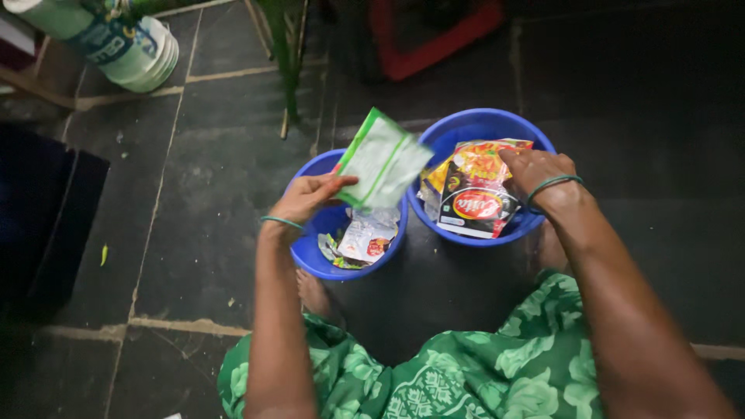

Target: The person sits on a tiled floor and sorts various waste items, including plastic wrappers, food packets, and plastic bags, between two blue buckets. They pick up items from one bucket and place them into the other, occasionally separating different types of waste.

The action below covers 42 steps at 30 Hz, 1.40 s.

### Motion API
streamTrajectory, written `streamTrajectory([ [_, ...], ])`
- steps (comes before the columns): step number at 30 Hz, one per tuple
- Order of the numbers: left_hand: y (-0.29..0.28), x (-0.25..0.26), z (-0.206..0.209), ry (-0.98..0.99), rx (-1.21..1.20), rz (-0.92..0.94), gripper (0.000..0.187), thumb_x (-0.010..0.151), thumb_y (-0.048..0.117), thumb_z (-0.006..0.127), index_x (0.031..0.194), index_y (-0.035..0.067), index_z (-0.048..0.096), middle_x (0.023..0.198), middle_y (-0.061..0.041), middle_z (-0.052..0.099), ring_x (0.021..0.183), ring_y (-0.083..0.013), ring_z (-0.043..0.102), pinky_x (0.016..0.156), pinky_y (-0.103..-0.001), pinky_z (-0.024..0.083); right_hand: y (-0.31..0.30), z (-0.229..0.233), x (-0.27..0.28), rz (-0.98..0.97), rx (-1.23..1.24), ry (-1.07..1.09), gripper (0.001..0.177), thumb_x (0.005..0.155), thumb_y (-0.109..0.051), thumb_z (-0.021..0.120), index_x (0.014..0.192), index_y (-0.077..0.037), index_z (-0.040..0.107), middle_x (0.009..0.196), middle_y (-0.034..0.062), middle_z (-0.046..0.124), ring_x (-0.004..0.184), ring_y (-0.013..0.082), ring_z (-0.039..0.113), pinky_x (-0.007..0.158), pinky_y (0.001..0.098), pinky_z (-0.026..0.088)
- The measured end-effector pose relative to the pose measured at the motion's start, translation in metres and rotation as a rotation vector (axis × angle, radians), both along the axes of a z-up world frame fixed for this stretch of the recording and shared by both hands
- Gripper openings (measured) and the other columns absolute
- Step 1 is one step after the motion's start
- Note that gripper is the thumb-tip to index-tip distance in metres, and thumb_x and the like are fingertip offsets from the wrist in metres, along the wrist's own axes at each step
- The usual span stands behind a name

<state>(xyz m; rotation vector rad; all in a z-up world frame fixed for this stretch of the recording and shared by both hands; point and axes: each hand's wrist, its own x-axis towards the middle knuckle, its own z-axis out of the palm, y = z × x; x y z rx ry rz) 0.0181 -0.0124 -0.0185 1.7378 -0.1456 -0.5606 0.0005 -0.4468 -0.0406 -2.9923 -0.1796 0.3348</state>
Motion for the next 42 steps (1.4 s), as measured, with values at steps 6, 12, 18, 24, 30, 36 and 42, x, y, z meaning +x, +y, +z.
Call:
streamTrajectory([
  [6, -0.124, 0.003, -0.044, 0.182, -0.216, -0.033, 0.055, 0.092, 0.043, 0.069, 0.131, 0.003, 0.068, 0.147, -0.012, 0.057, 0.132, -0.0231, 0.058, 0.101, -0.046, 0.058, -0.013, 0.013, -0.009, -0.098, -0.021, 0.059, 0.042, 0.098, -0.028, 0.060, 0.139, -0.020, 0.058, 0.122, 0.0142, 0.072, 0.116, 0.0316, 0.069, 0.095, 0.0535, 0.054],
  [12, -0.159, 0.024, -0.129, -0.556, 0.497, -0.302, 0.042, 0.089, 0.033, 0.081, 0.126, 0.012, 0.080, 0.131, -0.028, 0.057, 0.118, -0.0376, 0.055, 0.101, -0.044, 0.048, -0.031, 0.012, -0.012, 0.029, -0.041, -0.022, 0.056, 0.092, -0.031, 0.065, 0.146, -0.017, 0.052, 0.121, 0.0137, 0.072, 0.111, 0.0331, 0.070, 0.087, 0.0490, 0.058],
  [18, -0.048, 0.101, -0.144, -0.201, 0.815, -0.183, 0.038, 0.094, 0.039, 0.072, 0.115, 0.008, 0.077, 0.108, -0.019, 0.077, 0.101, -0.0323, 0.074, 0.090, -0.043, 0.056, -0.015, 0.019, -0.020, -0.008, -0.081, 0.056, 0.058, 0.095, -0.028, 0.064, 0.151, -0.019, 0.050, 0.120, 0.0138, 0.072, 0.113, 0.0320, 0.070, 0.091, 0.0520, 0.056],
  [24, 0.014, 0.107, -0.254, 0.015, 1.240, -0.526, 0.054, 0.086, 0.044, 0.082, 0.119, 0.002, 0.072, 0.126, -0.021, 0.068, 0.118, -0.0372, 0.066, 0.098, -0.044, 0.054, -0.001, 0.005, -0.007, 0.060, -0.130, 0.034, 0.052, 0.099, -0.025, 0.057, 0.150, -0.018, 0.051, 0.129, 0.0154, 0.068, 0.116, 0.0326, 0.068, 0.092, 0.0533, 0.055],
  [30, 0.027, 0.096, -0.374, 0.192, 1.166, -0.442, 0.064, 0.080, 0.041, 0.084, 0.129, 0.005, 0.067, 0.132, -0.019, 0.068, 0.123, -0.0354, 0.067, 0.101, -0.044, 0.055, 0.018, -0.009, 0.000, 0.145, -0.156, 0.032, 0.056, 0.096, -0.024, 0.057, 0.151, -0.018, 0.051, 0.131, 0.0155, 0.068, 0.115, 0.0319, 0.069, 0.090, 0.0505, 0.057],
  [36, 0.025, 0.076, -0.426, 0.361, 1.083, 0.069, 0.106, 0.078, 0.039, 0.090, 0.154, -0.001, 0.029, 0.141, -0.026, 0.054, 0.129, -0.0396, 0.056, 0.104, -0.046, 0.048, 0.042, -0.004, 0.013, 0.163, -0.249, 0.105, 0.055, 0.100, -0.018, 0.053, 0.154, -0.020, 0.048, 0.130, 0.0141, 0.068, 0.114, 0.0305, 0.069, 0.088, 0.0503, 0.056],
  [42, 0.037, 0.080, -0.427, 0.362, 0.944, 0.180, 0.074, 0.071, 0.036, 0.089, 0.136, 0.010, 0.062, 0.139, -0.018, 0.062, 0.129, -0.0366, 0.060, 0.105, -0.046, 0.051, 0.061, -0.001, 0.020, 0.140, -0.201, 0.157, 0.062, 0.091, -0.022, 0.062, 0.152, -0.020, 0.048, 0.129, 0.0147, 0.068, 0.115, 0.0297, 0.068, 0.090, 0.0496, 0.056],
])
